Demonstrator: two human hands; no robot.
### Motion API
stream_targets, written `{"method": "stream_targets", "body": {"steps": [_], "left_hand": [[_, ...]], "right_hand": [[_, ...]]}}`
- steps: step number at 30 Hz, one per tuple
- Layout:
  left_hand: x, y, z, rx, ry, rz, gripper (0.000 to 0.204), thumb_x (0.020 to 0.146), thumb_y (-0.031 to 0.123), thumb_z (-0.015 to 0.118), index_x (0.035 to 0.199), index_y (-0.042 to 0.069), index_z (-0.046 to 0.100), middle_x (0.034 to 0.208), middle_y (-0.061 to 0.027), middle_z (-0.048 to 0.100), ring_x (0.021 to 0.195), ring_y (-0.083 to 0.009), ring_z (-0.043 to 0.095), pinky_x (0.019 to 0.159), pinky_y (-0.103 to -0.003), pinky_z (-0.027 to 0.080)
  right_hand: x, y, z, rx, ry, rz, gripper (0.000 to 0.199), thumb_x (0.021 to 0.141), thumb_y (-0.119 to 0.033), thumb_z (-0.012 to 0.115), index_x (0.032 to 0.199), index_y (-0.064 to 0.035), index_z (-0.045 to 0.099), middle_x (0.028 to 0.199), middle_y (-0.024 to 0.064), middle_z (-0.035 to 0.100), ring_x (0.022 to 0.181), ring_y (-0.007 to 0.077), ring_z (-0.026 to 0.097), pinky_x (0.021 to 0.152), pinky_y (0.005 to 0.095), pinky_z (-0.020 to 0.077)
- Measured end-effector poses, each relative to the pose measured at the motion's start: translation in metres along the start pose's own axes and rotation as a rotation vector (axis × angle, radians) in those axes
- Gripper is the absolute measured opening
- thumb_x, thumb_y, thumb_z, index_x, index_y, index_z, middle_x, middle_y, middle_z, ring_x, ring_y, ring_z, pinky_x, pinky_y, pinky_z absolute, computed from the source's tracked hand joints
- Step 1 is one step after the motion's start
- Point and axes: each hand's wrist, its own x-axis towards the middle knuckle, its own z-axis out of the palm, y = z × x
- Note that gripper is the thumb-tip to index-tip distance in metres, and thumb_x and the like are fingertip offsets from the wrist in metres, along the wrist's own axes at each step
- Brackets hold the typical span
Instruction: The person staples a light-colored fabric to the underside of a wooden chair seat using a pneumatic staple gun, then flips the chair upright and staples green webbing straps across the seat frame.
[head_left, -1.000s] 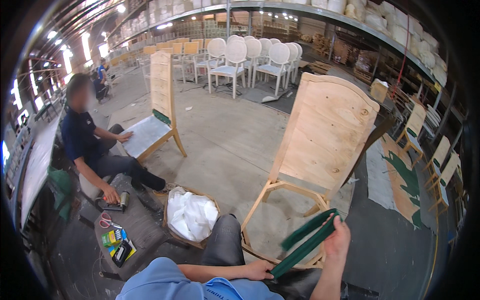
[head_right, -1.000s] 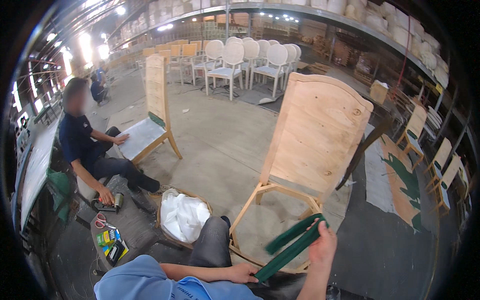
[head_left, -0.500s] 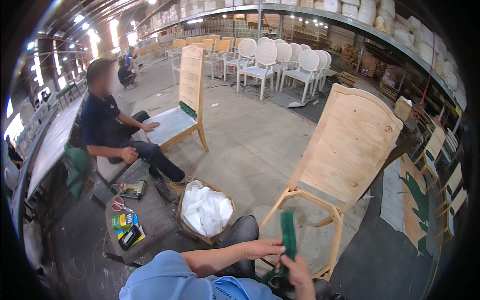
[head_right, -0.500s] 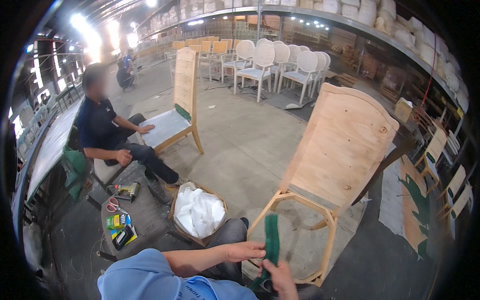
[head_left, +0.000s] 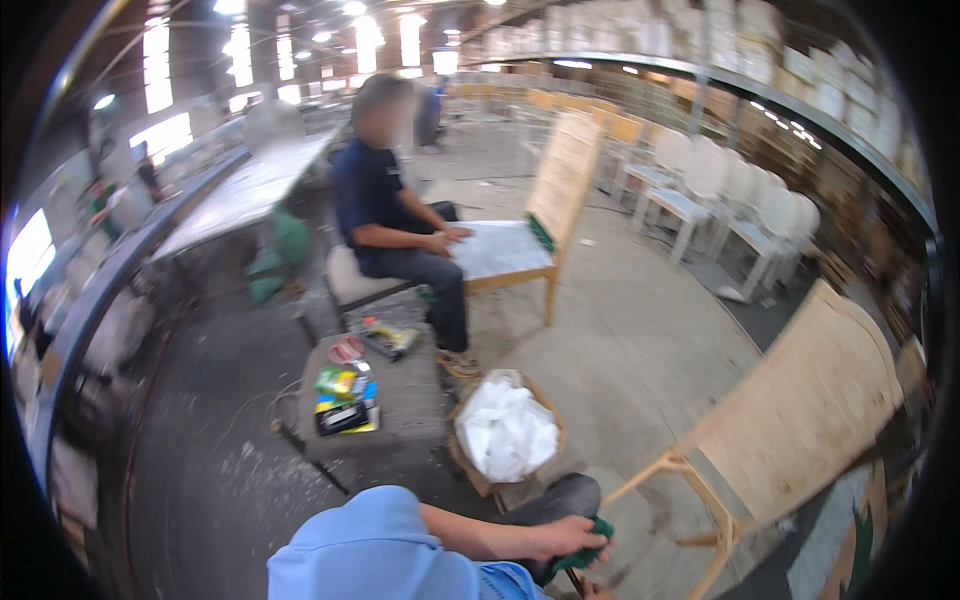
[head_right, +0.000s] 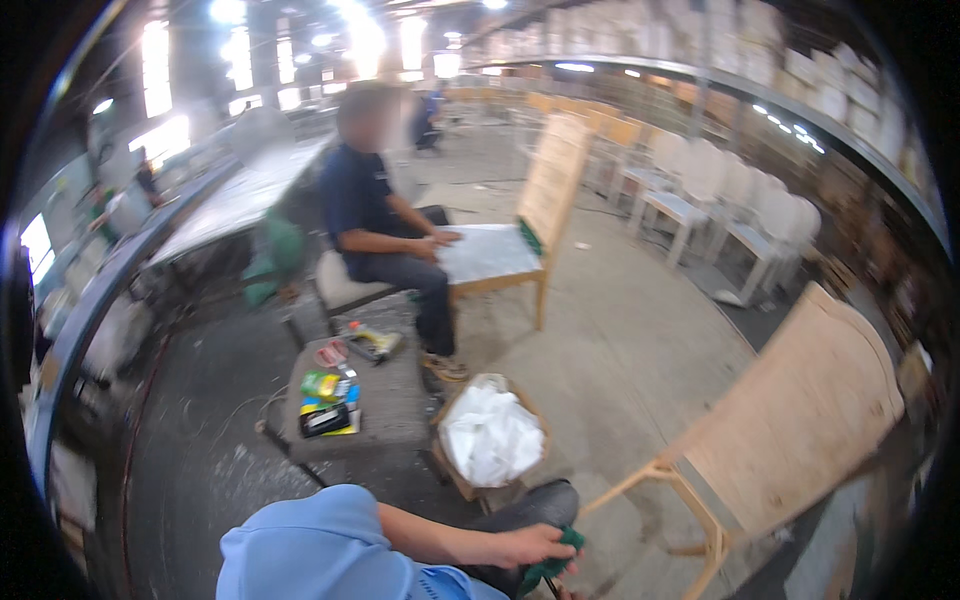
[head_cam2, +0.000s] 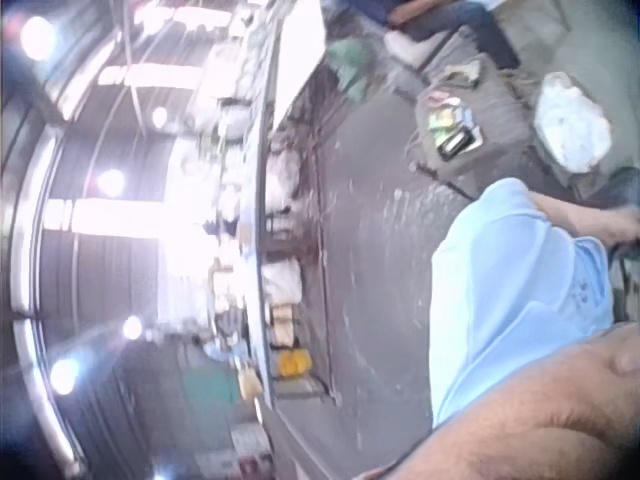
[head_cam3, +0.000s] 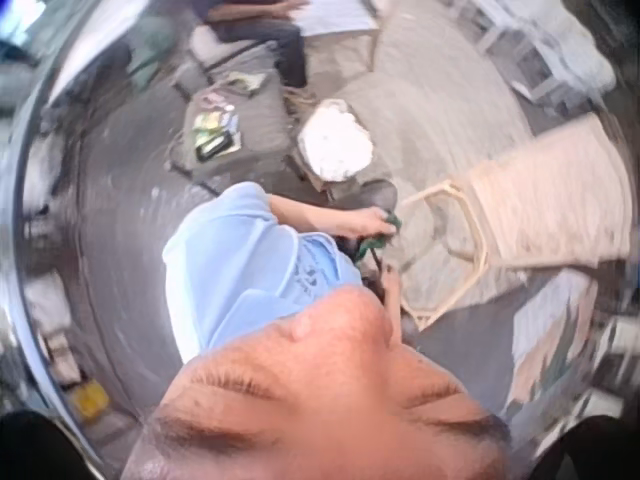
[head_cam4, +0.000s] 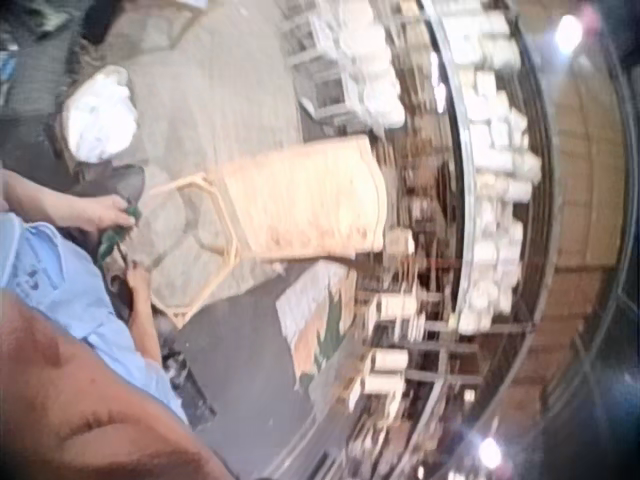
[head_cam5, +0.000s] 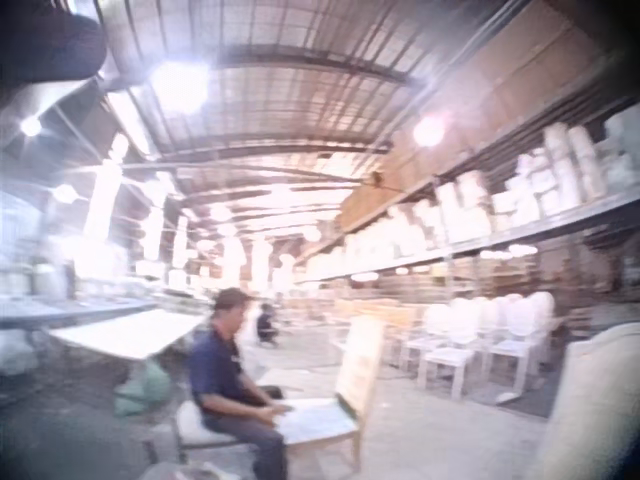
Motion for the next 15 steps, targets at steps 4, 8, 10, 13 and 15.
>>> {"method": "stream_targets", "body": {"steps": [4,8,10,13,15], "left_hand": [[0.005,-0.005,0.028,0.07,-0.117,-0.015,0.032,0.108,0.027,0.055,0.129,0.005,0.063,0.104,-0.004,0.072,0.092,-0.0135,0.066,0.085,-0.03,0.054],[0.009,-0.022,0.026,0.164,-0.104,0.039,0.029,0.107,0.027,0.054,0.127,0.008,0.063,0.103,-0.0052,0.071,0.087,-0.0164,0.065,0.072,-0.036,0.055],[0.014,-0.022,0.027,0.106,-0.144,-0.006,0.028,0.107,0.027,0.053,0.128,0.01,0.06,0.106,-0.0078,0.071,0.08,-0.0187,0.066,0.057,-0.04,0.058],[0.009,0.007,0.043,0.179,-0.248,0.04,0.03,0.108,0.027,0.052,0.13,0.01,0.061,0.106,-0.0071,0.071,0.082,-0.0177,0.067,0.062,-0.039,0.058],[0.008,0.006,0.042,0.214,-0.232,0.087,0.031,0.108,0.026,0.051,0.132,0.009,0.061,0.105,-0.0068,0.071,0.083,-0.017,0.068,0.067,-0.038,0.059]], "right_hand": [[-0.013,0.035,-0.011,-0.144,0.121,-0.316,0.052,0.098,-0.039,0.06,0.133,0.0002,0.063,0.121,0.0313,0.066,0.112,0.0443,0.063,0.097,0.0524,0.0501],[-0.006,0.004,-0.026,-0.133,0.15,-0.401,0.05,0.099,-0.037,0.06,0.131,0.0008,0.063,0.12,0.0305,0.066,0.109,0.0422,0.064,0.096,0.0505,0.0509],[-0.003,-0.013,-0.041,-0.068,0.159,-0.341,0.049,0.099,-0.036,0.06,0.131,0.0011,0.063,0.119,0.0301,0.067,0.108,0.0412,0.064,0.095,0.0496,0.0512],[-0.008,-0.019,-0.071,0.058,0.246,-0.214,0.048,0.099,-0.034,0.06,0.13,0.0016,0.064,0.118,0.0294,0.067,0.106,0.0396,0.065,0.094,0.0482,0.0518],[-0.013,-0.034,-0.079,0.163,0.266,-0.193,0.047,0.099,-0.033,0.06,0.129,0.0019,0.064,0.117,0.029,0.068,0.104,0.0386,0.065,0.093,0.0473,0.0522]]}}
